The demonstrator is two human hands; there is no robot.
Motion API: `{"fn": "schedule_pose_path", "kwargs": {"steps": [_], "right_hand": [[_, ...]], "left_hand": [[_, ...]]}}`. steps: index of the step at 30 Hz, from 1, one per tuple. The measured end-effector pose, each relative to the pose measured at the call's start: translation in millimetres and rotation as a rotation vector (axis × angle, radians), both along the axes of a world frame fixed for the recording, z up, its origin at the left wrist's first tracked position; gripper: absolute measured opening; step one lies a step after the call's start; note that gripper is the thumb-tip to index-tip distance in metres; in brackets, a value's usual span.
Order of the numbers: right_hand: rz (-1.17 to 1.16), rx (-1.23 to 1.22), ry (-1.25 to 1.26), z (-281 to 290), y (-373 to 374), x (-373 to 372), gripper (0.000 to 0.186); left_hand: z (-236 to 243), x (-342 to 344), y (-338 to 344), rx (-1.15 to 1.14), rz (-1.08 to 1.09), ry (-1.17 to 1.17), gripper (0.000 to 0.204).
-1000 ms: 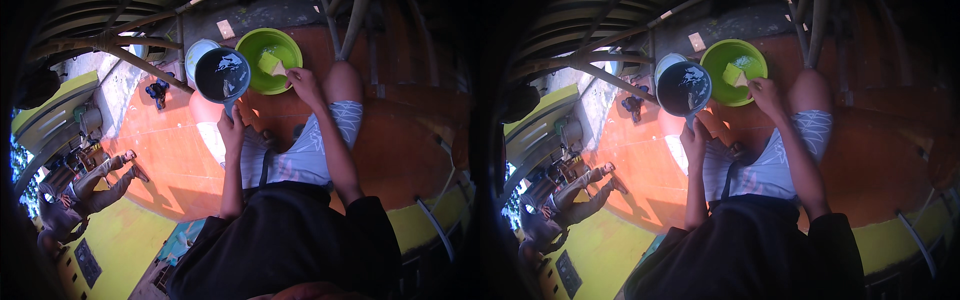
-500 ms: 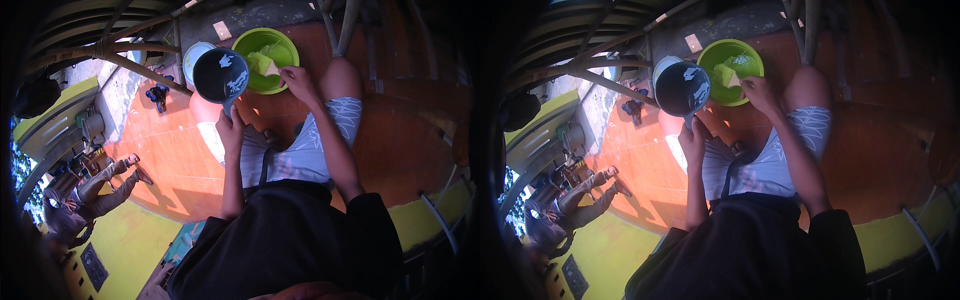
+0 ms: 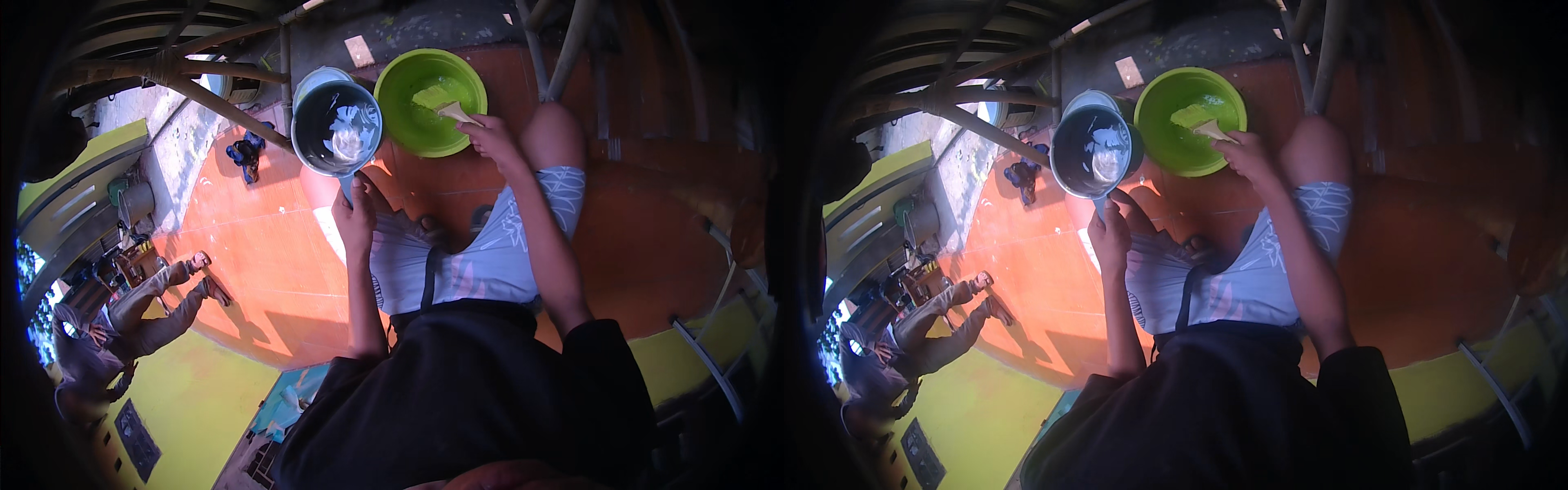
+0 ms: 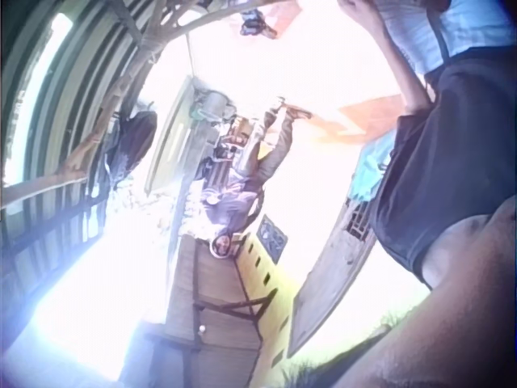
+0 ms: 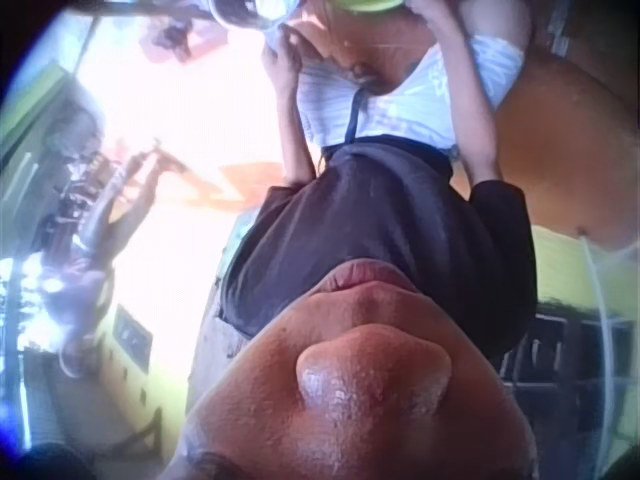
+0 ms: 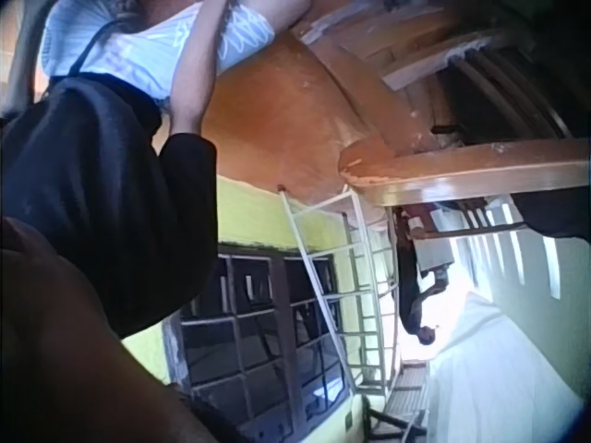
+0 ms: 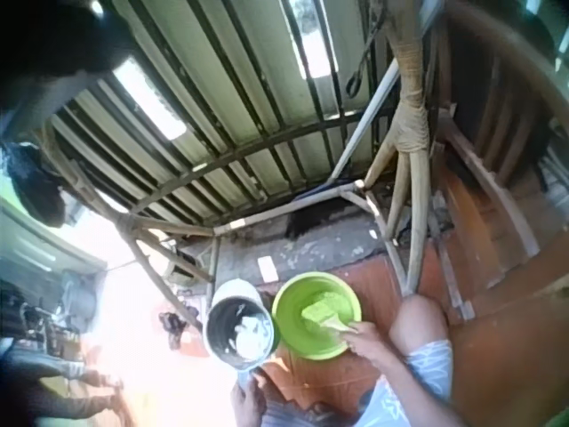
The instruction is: The person moves a ladder, fills a metal cup with water from a hose, and then sits on the floor to mix paint in a green bucket using a wooden stick. The person adds water to the paint and stirs it thoroughly.
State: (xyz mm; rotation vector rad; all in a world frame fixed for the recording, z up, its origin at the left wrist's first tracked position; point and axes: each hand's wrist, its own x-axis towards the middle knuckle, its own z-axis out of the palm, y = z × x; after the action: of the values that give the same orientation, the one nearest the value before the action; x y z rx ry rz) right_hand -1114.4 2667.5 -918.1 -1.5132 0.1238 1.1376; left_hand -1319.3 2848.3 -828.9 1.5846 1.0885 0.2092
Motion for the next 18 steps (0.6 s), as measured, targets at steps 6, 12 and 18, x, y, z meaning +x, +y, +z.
{"fn": "schedule_pose_path", "kwargs": {"steps": [6, 12, 18], "right_hand": [[0.03, -0.033, 0.101, 9, -3, 1, 0.041], [0.209, -0.126, 0.069, 15, -1, 13, 0.048], [0.671, -0.466, -0.401, -22, 50, 46, 0.049]], "left_hand": [[25, -10, 20, -0.137, 0.061, -0.119, 0.035], [65, -26, 37, -0.151, 0.188, -0.201, 0.039], [76, -74, 52, -0.169, 0.3, -0.232, 0.036]]}}
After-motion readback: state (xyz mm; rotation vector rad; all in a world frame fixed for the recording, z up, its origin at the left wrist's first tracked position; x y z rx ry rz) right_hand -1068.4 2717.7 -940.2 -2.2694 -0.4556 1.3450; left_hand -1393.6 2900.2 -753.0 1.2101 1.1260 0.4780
